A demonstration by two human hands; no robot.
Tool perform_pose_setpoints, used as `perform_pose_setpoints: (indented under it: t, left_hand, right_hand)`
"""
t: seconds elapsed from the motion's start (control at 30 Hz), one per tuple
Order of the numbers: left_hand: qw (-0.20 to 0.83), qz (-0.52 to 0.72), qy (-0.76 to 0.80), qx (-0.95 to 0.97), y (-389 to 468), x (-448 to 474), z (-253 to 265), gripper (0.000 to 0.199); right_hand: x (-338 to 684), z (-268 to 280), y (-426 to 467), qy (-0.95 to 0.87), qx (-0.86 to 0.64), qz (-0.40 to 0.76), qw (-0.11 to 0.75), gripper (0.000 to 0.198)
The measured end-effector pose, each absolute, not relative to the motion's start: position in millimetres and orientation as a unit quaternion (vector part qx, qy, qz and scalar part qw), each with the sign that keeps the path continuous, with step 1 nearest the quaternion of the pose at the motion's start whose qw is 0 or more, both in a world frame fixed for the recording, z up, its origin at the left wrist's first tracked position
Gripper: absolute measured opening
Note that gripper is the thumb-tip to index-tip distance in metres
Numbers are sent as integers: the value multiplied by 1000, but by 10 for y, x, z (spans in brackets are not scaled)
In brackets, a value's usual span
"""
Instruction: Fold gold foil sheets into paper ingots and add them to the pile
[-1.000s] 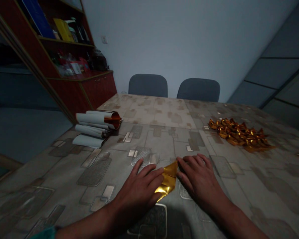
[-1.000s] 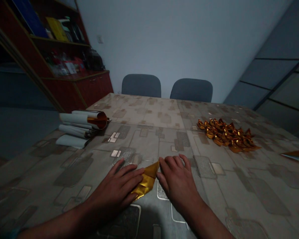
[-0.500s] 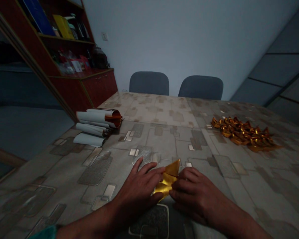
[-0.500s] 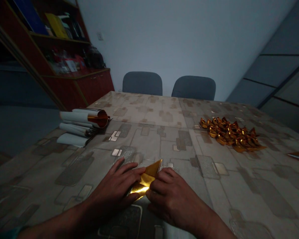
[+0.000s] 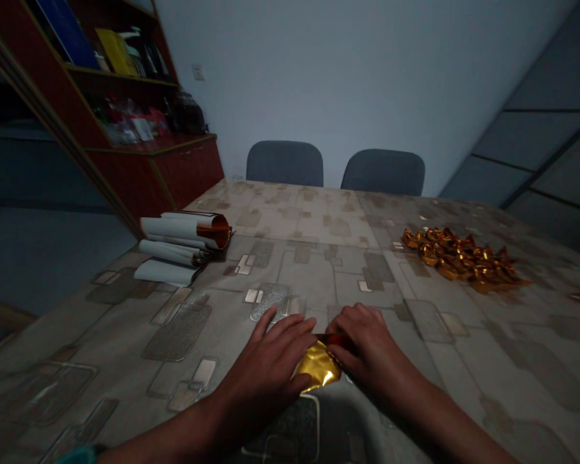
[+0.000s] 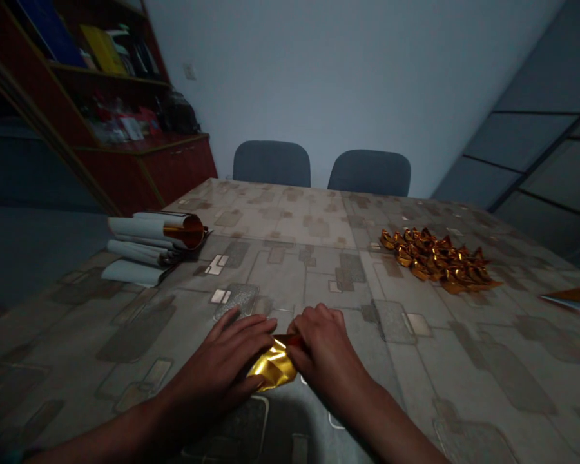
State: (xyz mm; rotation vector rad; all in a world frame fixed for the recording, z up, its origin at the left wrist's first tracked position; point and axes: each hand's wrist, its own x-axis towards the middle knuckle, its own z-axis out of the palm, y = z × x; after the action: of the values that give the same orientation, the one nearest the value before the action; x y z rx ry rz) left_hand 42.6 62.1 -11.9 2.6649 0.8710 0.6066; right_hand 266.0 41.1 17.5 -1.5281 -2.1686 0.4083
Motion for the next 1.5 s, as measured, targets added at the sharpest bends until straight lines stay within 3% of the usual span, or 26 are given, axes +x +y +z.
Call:
perform_pose_setpoints:
  t: [0.13,0.27,0.33,0.4,0.47,0.53,0.77,0.97,1.1,1.27,1.4,1.5]
  left_hand:
    - [204,243,348,882,635,436,-7,50]
    - [397,292,413,766,707,484,167,9]
    - [499,337,429,673,760,517,235,7]
    - [591,373,419,580,808,562,278,19]
    - [647,419,393,501,836,624,299,43]
    - [660,464,386,447,839,699,302,53]
    - [641,496,415,413,763,816,151,42]
    - [688,467,364,420,735,753,94,37]
    - [640,499,345,472,730,702,133,38]
    - [358,523,205,745,746,630,189,18]
    - [218,502,176,818,753,614,225,23]
    - [162,475,192,844,762,611,220,25]
  right_hand:
    - [2646,232,380,-707,-568,298,299,15]
    - [2615,242,354,-579,-547,453,400,14]
    - [2602,246,339,-568,-537,467,414,18]
    - [2592,261,323,-570,-533,481,399,21]
    - [2583,282,308,-561,-522,512,388,22]
    - [2571,293,296,-535,-506,547,398,23]
    - [2479,234,268,-472,-495,581,441,34]
    - [2472,201,242,-470,-491,577,453,27]
    - [2541,206,260,-597,-516,418,449,11]
    - [2649,249,302,-745,-470,127,455,18]
    - [2710,262,280,-801,-440,27,406,16]
    - [2726,252,252,-827,-427,-27,365,26]
